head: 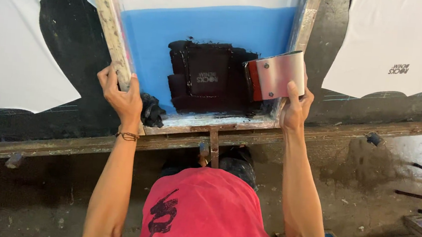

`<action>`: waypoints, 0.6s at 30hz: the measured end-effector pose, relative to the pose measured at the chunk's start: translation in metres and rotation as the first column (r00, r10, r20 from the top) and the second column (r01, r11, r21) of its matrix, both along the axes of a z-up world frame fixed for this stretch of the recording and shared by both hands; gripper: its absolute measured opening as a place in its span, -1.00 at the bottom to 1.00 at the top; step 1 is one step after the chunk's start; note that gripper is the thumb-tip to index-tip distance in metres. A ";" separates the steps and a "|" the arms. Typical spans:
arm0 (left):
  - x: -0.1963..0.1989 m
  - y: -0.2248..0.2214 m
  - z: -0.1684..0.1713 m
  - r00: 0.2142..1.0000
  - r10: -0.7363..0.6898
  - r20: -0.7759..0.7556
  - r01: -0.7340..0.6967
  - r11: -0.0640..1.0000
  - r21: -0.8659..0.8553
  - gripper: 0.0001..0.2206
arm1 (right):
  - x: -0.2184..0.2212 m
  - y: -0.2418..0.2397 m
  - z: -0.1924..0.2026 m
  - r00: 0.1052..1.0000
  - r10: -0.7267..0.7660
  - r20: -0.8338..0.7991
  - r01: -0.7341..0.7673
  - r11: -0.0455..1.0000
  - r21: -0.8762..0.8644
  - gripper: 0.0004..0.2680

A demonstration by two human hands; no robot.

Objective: Applying black ink to a screen and using a squeegee to print a design onto t-shirts.

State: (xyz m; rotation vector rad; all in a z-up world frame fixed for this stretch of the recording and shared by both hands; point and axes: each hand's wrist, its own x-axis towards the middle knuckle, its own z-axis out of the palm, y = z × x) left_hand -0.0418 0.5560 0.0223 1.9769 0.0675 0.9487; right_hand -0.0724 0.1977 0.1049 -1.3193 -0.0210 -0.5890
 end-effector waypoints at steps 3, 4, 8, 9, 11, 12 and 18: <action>0.002 0.013 -0.011 1.000 -0.002 -0.001 0.002 0.999 0.034 -0.57 | 0.001 -0.006 -0.020 1.000 0.012 -0.007 -0.012 1.000 -0.013 -0.77; 0.001 0.010 -0.006 1.000 0.000 -0.004 0.000 0.999 0.033 -0.57 | 0.002 -0.008 -0.021 1.000 0.015 -0.009 -0.015 1.000 -0.014 -0.77; -0.001 0.009 -0.002 1.000 -0.006 -0.005 0.006 1.000 0.013 -0.58 | 0.005 -0.016 -0.034 0.998 0.050 -0.030 -0.052 0.995 -0.080 -0.70; -0.001 0.009 -0.004 1.000 -0.018 -0.018 0.018 1.000 0.001 -0.59 | 0.006 -0.020 -0.038 0.998 0.062 -0.034 -0.064 0.996 -0.063 -0.66; 0.001 0.007 -0.002 1.000 -0.017 -0.024 0.017 1.000 -0.005 -0.58 | 0.006 -0.020 -0.035 0.996 0.068 -0.049 -0.072 0.994 -0.083 -0.66; 0.001 0.006 -0.001 0.999 -0.020 -0.033 0.020 1.000 -0.011 -0.58 | 0.006 -0.019 -0.034 0.995 0.069 -0.069 -0.075 0.992 -0.102 -0.66; -0.001 0.007 -0.001 0.999 -0.020 -0.037 0.019 1.000 -0.009 -0.60 | 0.005 -0.021 -0.033 0.994 0.070 -0.082 -0.078 0.992 -0.098 -0.66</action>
